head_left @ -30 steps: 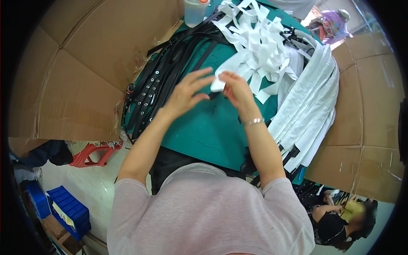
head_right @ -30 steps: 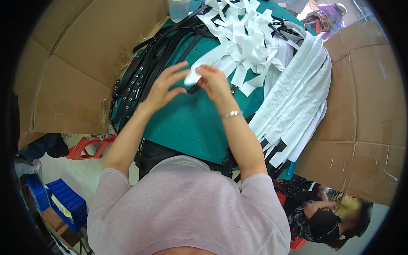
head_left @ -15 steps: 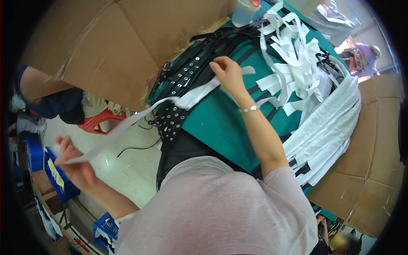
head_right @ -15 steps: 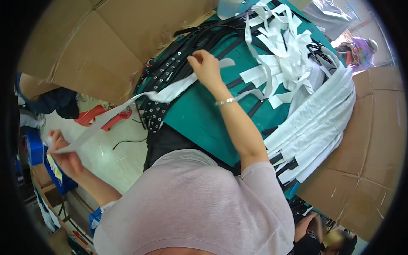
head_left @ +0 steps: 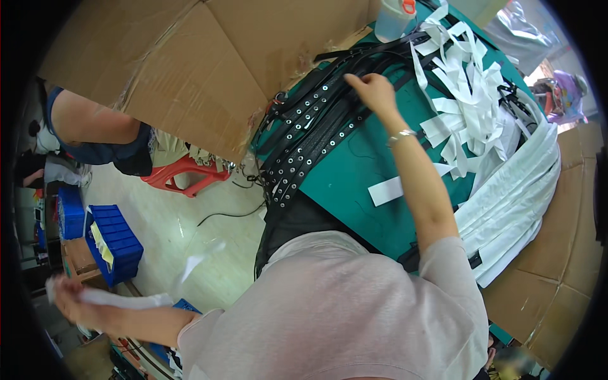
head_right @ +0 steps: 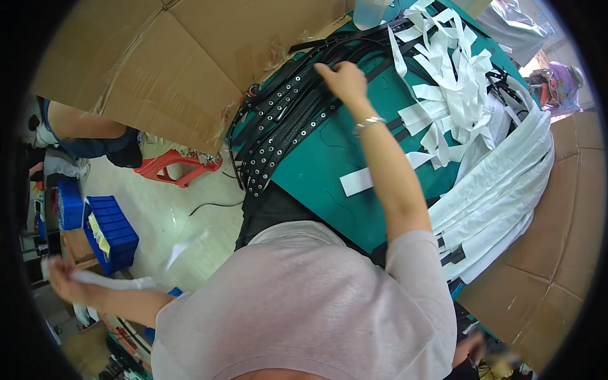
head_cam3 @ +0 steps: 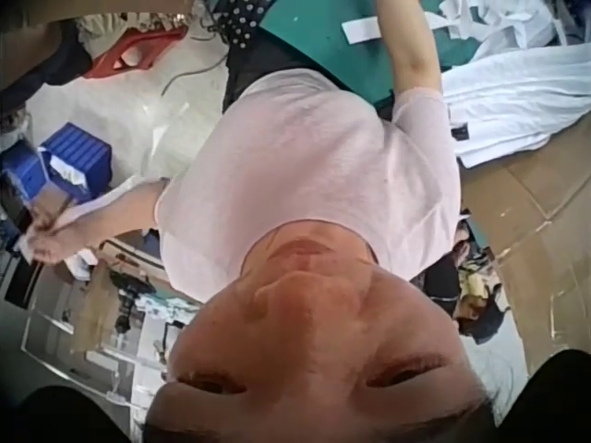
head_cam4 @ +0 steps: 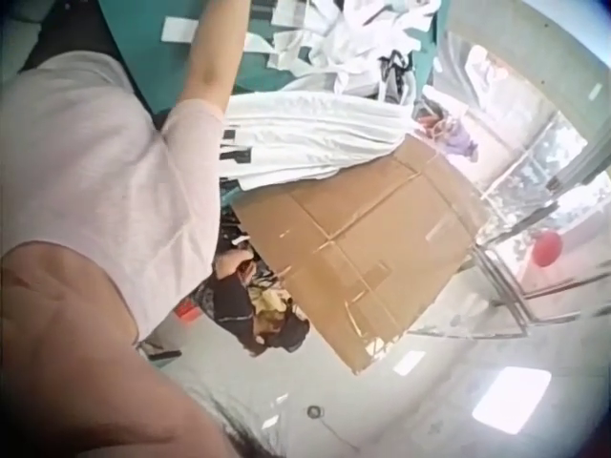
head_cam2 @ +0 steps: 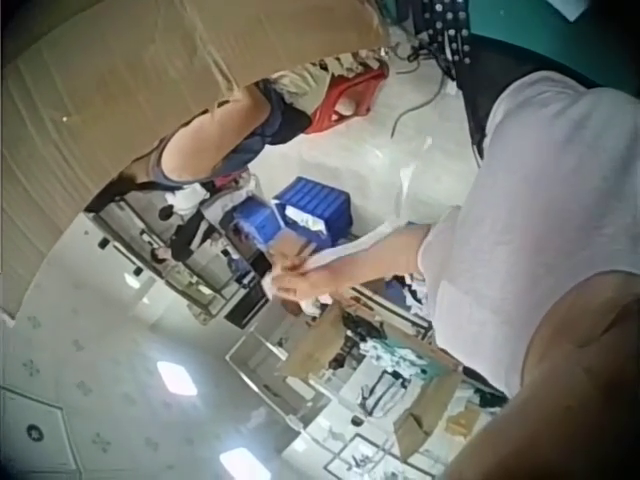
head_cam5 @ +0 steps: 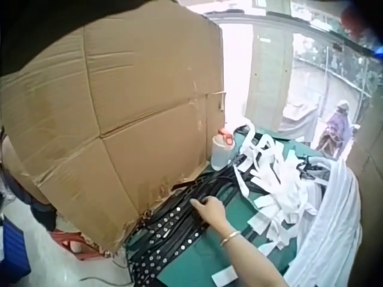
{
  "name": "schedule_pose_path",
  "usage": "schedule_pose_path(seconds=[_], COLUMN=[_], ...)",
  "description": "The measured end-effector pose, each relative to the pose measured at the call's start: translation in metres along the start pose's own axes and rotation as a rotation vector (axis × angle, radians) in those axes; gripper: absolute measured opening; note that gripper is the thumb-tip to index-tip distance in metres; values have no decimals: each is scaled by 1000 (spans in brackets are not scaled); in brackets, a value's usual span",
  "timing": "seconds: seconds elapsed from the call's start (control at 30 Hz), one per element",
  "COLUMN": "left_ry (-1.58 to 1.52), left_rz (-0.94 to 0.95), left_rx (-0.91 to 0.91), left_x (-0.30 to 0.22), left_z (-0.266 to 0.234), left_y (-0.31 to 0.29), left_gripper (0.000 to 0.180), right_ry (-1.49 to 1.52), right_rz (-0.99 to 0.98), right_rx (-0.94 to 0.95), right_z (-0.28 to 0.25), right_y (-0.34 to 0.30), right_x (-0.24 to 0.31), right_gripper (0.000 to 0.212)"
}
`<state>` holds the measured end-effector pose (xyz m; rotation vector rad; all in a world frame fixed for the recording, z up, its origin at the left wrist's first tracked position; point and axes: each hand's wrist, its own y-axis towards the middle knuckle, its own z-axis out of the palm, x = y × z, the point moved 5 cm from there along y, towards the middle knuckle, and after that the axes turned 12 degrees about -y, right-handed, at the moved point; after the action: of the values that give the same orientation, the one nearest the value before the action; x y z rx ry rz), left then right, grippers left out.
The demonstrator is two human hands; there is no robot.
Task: Wrapping black industrial straps with white protective paper covers at a factory workstation.
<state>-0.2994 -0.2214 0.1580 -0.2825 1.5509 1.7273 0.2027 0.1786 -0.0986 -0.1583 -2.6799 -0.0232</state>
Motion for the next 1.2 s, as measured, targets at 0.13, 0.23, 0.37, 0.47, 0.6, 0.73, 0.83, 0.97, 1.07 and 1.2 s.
schedule_pose_path(seconds=[0.13,0.23,0.37,0.47,0.6,0.73,0.83,0.97,1.07,1.2], left_ry=[-183,-475,-638,-585,-827,-822,-765,-738,-701,-679], left_rz=[-667,-497,-445,-1178,-1130,-984,-1076,-1367,-1483,-1504], left_rx=[1027,1361,1670,1785,1526,1447,1398,1339,1331,1235], left_x=[49,22,31,22,-11,-51,-46,-40,-31,-40], left_z=[110,214,269,279,286,273,258,244,234,233], left_y=[-128,-256,-349,-405,-413,-406,-400,-398,-403,-401], left_gripper=[13,9,8,9,9,7,10,19,24,27], right_ry=[166,805,1135,1258,788,923,1141,1446,1667,1707], right_rz=[19,94,-15,-11,-105,-45,179,216,278,420], right_rx=[-109,186,315,177,323,171,82,168,413,411], right_z=[31,16,-63,-97,-81,-54,-76,-84,-71,-37], right_y=[7,-15,-59,-73,-145,-181,-194,-222,-258,-291], right_x=[11,14,7,-15,-16,-39,-65,-82,-55,-45], right_gripper=[43,22,16,15,23,21,34,32,28,31])
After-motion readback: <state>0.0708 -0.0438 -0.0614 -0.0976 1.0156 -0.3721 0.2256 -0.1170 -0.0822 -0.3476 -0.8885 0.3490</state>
